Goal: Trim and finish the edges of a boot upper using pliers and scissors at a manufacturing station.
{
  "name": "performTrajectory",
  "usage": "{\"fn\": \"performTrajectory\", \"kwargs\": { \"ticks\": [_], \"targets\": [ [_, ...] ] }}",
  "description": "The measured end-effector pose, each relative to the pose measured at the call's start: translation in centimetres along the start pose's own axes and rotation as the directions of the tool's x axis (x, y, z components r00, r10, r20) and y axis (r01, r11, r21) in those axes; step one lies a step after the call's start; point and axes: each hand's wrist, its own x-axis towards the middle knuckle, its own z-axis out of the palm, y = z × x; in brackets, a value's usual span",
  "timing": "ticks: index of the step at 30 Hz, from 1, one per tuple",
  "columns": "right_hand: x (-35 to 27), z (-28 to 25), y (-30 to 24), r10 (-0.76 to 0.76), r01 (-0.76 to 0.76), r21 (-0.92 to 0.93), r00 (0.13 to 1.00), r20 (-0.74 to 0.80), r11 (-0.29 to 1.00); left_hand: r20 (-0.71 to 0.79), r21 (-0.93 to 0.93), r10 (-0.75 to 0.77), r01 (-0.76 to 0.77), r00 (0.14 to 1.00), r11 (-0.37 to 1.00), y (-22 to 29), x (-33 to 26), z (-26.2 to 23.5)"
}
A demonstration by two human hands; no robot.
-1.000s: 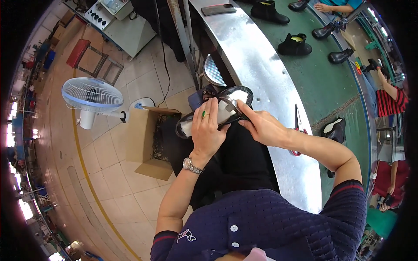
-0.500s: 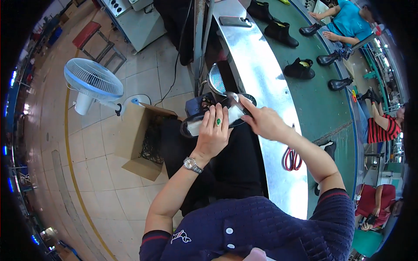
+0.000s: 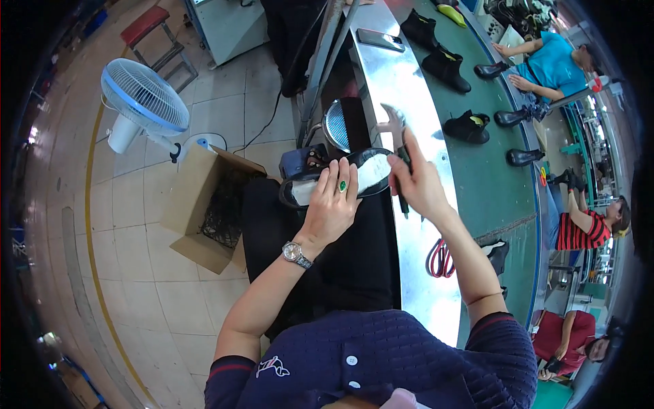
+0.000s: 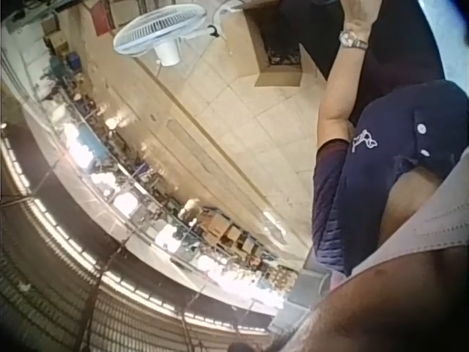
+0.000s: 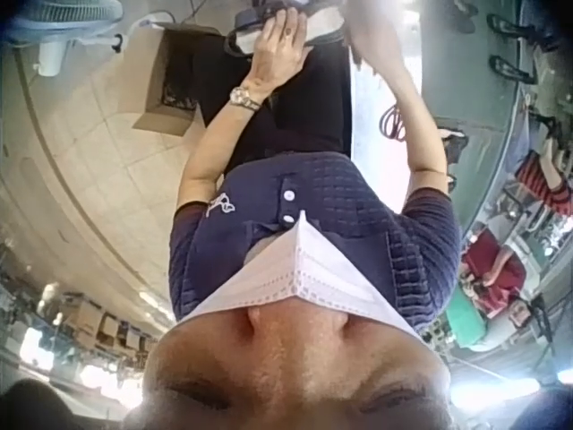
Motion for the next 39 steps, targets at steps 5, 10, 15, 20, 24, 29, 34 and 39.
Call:
{"fn": "performTrajectory", "kwargs": {
  "ticks": [5, 10, 15, 20, 24, 29, 34, 39],
  "targets": [
    [0.5, -0.7, -0.1, -0.019, 0.090, -0.274, 0.968, 0.252, 0.958, -0.014, -0.029, -0.029, 0.028, 0.999, 0.999, -0.4, 0.0, -0.1],
    [-0.2, 1.4, 1.3, -0.101, 0.104, -0.185, 0.995, 0.027, 0.977, -0.035, -0.091, -0.044, 0.041, 0.998, 0.995, 0.2, 0.4, 0.0],
    [-0.5, 0.5, -1.3, -0.130, 0.187, -0.357, 0.975, 0.178, 0.915, -0.074, -0.136, -0.062, 0.051, 0.995, 0.989, -0.5, -0.3, 0.0],
    [-0.9, 3.4, -0.5, -0.101, 0.137, -0.467, 0.990, 0.102, 0.874, 0.011, -0.248, -0.173, 0.170, 0.985, 0.954, -0.2, 0.6, -0.7],
    [-0.9, 2.3, -1.2, -0.056, 0.147, -0.504, 0.980, 0.190, 0.851, 0.246, -0.216, -0.233, 0.287, 0.941, 0.933, -2.0, 1.2, -4.3],
    [-0.7, 1.5, -1.4, -0.115, 0.189, -0.475, 0.977, 0.181, 0.859, 0.147, -0.092, -0.121, 0.135, 0.982, 0.987, -2.3, -0.7, -3.0],
    [-1.3, 2.5, -3.7, -0.287, 0.246, -0.232, 0.943, -0.166, 0.941, 0.121, 0.073, -0.004, -0.005, 0.993, 0.997, -2.0, -0.9, -3.0],
    [-0.3, 3.5, -3.6, -0.178, 0.278, -0.561, 0.958, 0.227, 0.780, 0.023, 0.202, 0.024, -0.028, 0.999, 0.979, -2.3, -1.9, -1.9]
  ]
}}
